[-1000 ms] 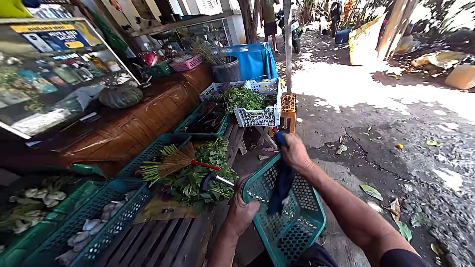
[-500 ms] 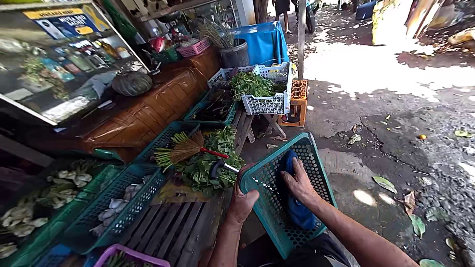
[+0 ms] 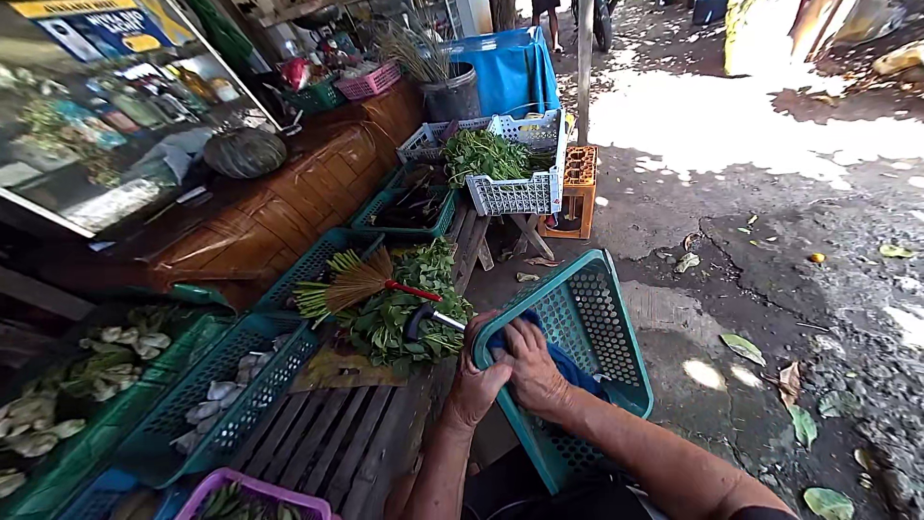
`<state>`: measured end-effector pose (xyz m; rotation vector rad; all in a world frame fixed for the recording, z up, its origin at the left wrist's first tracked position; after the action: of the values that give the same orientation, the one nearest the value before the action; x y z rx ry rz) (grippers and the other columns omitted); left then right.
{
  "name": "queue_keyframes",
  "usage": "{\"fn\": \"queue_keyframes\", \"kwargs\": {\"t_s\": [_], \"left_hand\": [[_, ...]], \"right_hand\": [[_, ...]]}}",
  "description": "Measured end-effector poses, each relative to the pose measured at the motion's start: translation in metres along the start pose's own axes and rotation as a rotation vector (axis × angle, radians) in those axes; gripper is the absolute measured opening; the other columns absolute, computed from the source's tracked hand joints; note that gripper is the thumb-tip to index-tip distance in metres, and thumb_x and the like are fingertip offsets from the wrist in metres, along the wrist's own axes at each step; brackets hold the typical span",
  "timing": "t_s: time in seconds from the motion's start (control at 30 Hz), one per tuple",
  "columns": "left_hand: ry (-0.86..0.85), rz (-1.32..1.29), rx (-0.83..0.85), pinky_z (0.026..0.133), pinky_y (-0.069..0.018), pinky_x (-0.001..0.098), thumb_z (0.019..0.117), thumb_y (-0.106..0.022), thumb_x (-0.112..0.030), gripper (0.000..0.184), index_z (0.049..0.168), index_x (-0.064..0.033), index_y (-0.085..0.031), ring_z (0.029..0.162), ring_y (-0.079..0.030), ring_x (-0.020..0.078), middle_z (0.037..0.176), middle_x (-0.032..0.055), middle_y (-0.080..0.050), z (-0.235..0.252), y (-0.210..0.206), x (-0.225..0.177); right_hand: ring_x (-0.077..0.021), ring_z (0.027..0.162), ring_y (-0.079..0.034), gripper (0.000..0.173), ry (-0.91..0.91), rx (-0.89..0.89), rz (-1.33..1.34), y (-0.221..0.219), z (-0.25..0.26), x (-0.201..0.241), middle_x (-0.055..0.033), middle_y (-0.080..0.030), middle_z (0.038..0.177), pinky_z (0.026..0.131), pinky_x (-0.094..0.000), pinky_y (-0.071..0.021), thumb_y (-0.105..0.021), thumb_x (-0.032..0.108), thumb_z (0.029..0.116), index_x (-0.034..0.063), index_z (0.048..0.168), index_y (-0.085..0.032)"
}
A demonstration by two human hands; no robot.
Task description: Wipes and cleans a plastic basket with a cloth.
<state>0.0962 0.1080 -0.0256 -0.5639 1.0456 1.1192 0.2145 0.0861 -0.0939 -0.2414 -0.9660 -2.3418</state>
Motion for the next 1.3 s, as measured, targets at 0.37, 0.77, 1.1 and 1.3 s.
{"fn": "queue_keyframes", "kwargs": {"t_s": [0.37,0.77,1.1,1.3], "left_hand": [[0.298,-0.04,-0.205,0.085,-0.0583,0.0179,0.0641,-0.063,0.008,0.068,0.131,-0.0007,-0.05,0.096,-0.068,-0.003,0.109,-0.0063,-0.07,-0.011,0.012,-0.003],[0.11,-0.187,-0.175,0.102,-0.0532,0.0288,0.0943,-0.057,-0.067,0.071,0.131,-0.0056,-0.056,0.114,-0.064,0.006,0.12,-0.004,-0.068,-0.003,0.016,0.014],[0.269,-0.11,-0.362,0.096,-0.0541,0.0201,0.1054,-0.039,-0.035,0.048,0.137,0.0019,-0.045,0.105,-0.065,-0.0016,0.115,-0.0029,-0.066,-0.012,0.027,0.019],[0.158,-0.129,-0.273,0.102,-0.0525,0.024,0.1049,-0.045,-0.029,0.04,0.13,0.0008,-0.052,0.11,-0.064,0.0014,0.116,-0.0021,-0.068,-0.004,0.01,0.01]], "right_hand": [[-0.0435,0.149,-0.035,0.024,0.15,0.9,-0.047,0.034,-0.125,-0.049,-0.0144,-0.04,0.162,0.104,-0.0719,-0.0392,-0.06,0.004,0.0949,0.0096,0.114,-0.075],[-0.0382,0.125,-0.06,0.04,-0.138,0.326,0.539,0.011,0.004,0.02,-0.0322,-0.057,0.136,0.108,-0.0423,-0.0492,-0.049,0.007,0.1026,-0.0055,0.139,-0.059],[-0.0474,0.111,-0.063,0.022,-0.183,1.25,0.305,0.022,-0.083,-0.006,-0.0301,-0.064,0.118,0.094,-0.064,-0.0497,-0.059,0.007,0.0984,-0.0076,0.113,-0.067],[-0.029,0.122,-0.063,0.039,-0.346,0.493,0.394,0.037,0.032,0.005,-0.0222,-0.06,0.137,0.104,-0.0401,-0.0515,-0.053,0.018,0.1038,0.0027,0.138,-0.061]]}}
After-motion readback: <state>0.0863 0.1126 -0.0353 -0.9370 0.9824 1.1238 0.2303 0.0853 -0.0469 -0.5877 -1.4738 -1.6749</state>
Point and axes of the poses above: each hand's wrist, its own z-axis towards the middle knuckle, its own y-axis out of the back of the hand, x = y × z, the point moved 2 cm from there along z, towards the middle knuckle
